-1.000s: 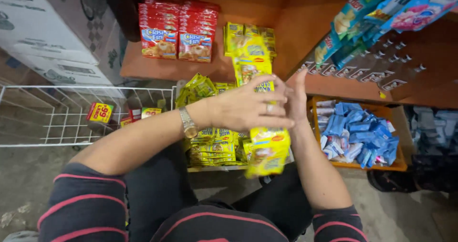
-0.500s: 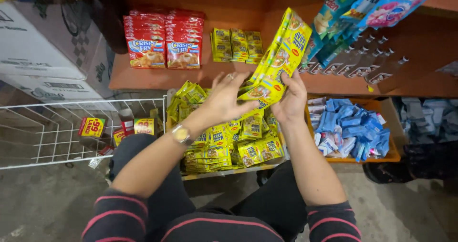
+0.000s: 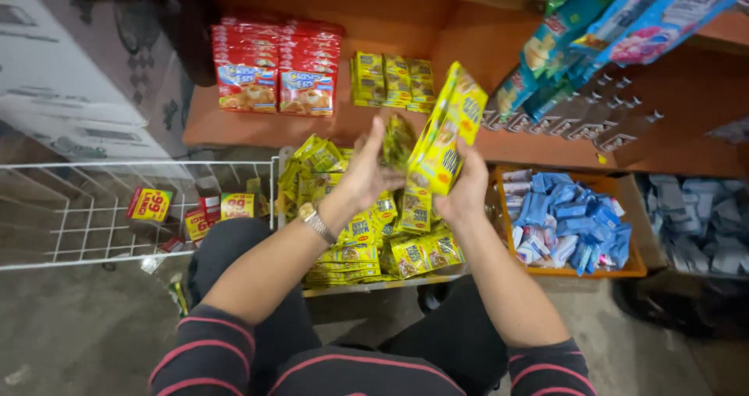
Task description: Organize and stock packets of seasoning on the grocery store shelves.
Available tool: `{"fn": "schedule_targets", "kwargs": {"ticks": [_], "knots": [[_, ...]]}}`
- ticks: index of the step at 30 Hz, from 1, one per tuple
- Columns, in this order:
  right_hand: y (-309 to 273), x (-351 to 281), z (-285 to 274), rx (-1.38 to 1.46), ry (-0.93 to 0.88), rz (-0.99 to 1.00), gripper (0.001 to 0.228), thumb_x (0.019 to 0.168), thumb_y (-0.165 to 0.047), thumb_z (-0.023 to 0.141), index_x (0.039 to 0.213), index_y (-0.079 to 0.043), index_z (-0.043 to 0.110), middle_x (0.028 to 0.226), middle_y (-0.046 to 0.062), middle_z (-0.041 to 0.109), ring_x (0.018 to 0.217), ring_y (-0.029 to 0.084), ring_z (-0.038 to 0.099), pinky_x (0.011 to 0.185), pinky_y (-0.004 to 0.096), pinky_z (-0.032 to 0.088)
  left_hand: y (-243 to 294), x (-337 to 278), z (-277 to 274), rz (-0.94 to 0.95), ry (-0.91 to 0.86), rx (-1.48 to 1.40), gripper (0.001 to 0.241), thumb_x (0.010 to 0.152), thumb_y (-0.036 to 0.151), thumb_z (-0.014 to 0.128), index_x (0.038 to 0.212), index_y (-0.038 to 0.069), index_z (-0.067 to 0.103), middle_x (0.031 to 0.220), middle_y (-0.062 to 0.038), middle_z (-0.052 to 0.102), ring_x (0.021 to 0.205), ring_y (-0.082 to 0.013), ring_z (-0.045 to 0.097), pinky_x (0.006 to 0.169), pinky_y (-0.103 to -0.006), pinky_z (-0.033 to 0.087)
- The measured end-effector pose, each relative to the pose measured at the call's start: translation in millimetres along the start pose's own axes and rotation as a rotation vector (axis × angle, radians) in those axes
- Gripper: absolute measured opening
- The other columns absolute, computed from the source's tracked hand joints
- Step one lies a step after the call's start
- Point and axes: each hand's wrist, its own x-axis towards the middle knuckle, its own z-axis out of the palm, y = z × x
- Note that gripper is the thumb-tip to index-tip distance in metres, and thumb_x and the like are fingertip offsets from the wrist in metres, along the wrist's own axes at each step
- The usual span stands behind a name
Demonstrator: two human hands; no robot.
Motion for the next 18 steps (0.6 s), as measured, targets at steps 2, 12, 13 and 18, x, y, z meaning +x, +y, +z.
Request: {"fn": "schedule_targets", "kwargs": {"ticks": [2, 12, 13, 18], "knots": [[2, -12, 18, -0.018, -0.054, -0.018, 0.034, 0.106, -0.022, 0.056, 0.135, -0.004, 0.059, 0.120, 0.010, 0.069, 0.107, 0.025, 0.068, 0.094, 0.045, 0.056, 3, 7, -3, 0.027, 0.032, -0.298, 0.092, 0.094, 0.064, 0.057, 0.162, 0.024, 0.010, 0.140, -0.009, 0.044, 0.118, -0.0462, 0.064, 0.094, -0.0589, 0.053], [12, -12, 15, -0.593, -0.094, -0.188, 0.036, 0.100, -0.006, 0.061, 0.135, 0.001, 0.061, 0.127, 0.009, 0.068, 0.114, 0.019, 0.063, 0.102, 0.033, 0.050, -5, 6, 6, 0.461, -0.324, -0.339, 0.060, 0.099, 0.034, 0.070, 0.144, 0.001, 0.047, 0.130, -0.011, 0.065, 0.116, -0.0201, 0.065, 0.098, -0.0384, 0.056], [15, -13, 15, -0.697, -0.053, -0.155, 0.036, 0.100, -0.008, 0.060, 0.135, 0.000, 0.062, 0.127, 0.009, 0.068, 0.115, 0.018, 0.062, 0.102, 0.032, 0.049, -4, -2, 9, 0.465, -0.290, -0.294, 0.059, 0.095, 0.032, 0.070, 0.142, 0.006, 0.046, 0.128, -0.010, 0.066, 0.113, -0.0195, 0.066, 0.095, -0.0378, 0.057], [24, 2, -2, -0.946, 0.009, -0.401, 0.042, 0.101, -0.013, 0.060, 0.141, -0.004, 0.051, 0.148, 0.011, 0.043, 0.134, 0.020, 0.046, 0.104, 0.035, 0.044, -1, -13, 15, 0.605, -0.280, -0.107, 0.064, 0.091, 0.019, 0.077, 0.143, 0.005, 0.042, 0.131, -0.012, 0.063, 0.116, -0.0205, 0.064, 0.098, -0.0381, 0.056]]}}
